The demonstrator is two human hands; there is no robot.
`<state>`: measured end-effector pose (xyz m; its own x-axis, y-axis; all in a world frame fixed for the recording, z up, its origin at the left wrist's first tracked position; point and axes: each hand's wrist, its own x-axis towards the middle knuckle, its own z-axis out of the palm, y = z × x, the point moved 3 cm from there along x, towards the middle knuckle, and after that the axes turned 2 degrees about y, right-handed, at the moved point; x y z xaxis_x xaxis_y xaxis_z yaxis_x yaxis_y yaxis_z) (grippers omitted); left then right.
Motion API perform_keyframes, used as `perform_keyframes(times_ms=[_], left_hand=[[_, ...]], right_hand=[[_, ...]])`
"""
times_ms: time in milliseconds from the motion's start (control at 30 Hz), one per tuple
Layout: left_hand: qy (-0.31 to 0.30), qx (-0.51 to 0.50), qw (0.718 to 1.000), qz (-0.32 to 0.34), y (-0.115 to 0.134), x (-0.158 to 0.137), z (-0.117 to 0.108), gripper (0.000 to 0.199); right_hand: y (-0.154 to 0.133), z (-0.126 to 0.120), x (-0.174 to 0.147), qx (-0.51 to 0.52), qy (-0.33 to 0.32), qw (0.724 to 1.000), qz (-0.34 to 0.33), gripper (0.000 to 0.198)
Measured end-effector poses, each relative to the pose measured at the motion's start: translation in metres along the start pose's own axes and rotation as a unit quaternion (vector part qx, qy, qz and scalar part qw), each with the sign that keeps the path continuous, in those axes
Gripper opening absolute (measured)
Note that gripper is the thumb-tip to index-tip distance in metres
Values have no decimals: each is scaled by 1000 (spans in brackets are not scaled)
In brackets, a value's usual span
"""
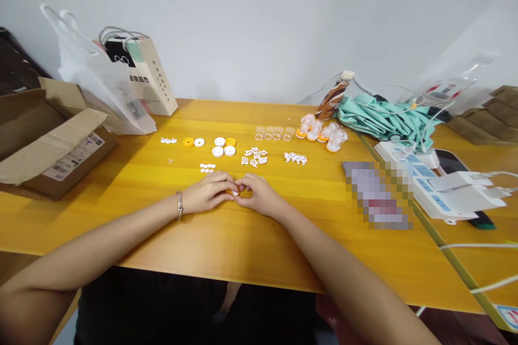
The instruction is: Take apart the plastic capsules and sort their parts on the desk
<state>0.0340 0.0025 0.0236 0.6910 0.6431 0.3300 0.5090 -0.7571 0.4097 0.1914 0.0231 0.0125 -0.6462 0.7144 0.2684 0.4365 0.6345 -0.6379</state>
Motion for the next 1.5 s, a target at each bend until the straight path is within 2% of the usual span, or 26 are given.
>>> perform_keyframes(times_ms=[667,900,1133,1300,1500], left_hand=[[-21,25,999,-37,4,1,0,18],[-21,31,998,44,-4,-2,-12,21],[-33,161,980,112,1,6,-13,22],[-56,195,965,164,4,7,-15,23],[-54,208,960,179,1,6,-12,26]], right_hand=[[-2,-1,1,13,3,1000,3,10],[-1,-1,0,3,0,1000,4,16],[-2,-2,0,-12,-24,1000,-3,10],[-4,-2,0,-11,-42,999,-8,10],[-5,-3,0,-20,-44,999,1,9]])
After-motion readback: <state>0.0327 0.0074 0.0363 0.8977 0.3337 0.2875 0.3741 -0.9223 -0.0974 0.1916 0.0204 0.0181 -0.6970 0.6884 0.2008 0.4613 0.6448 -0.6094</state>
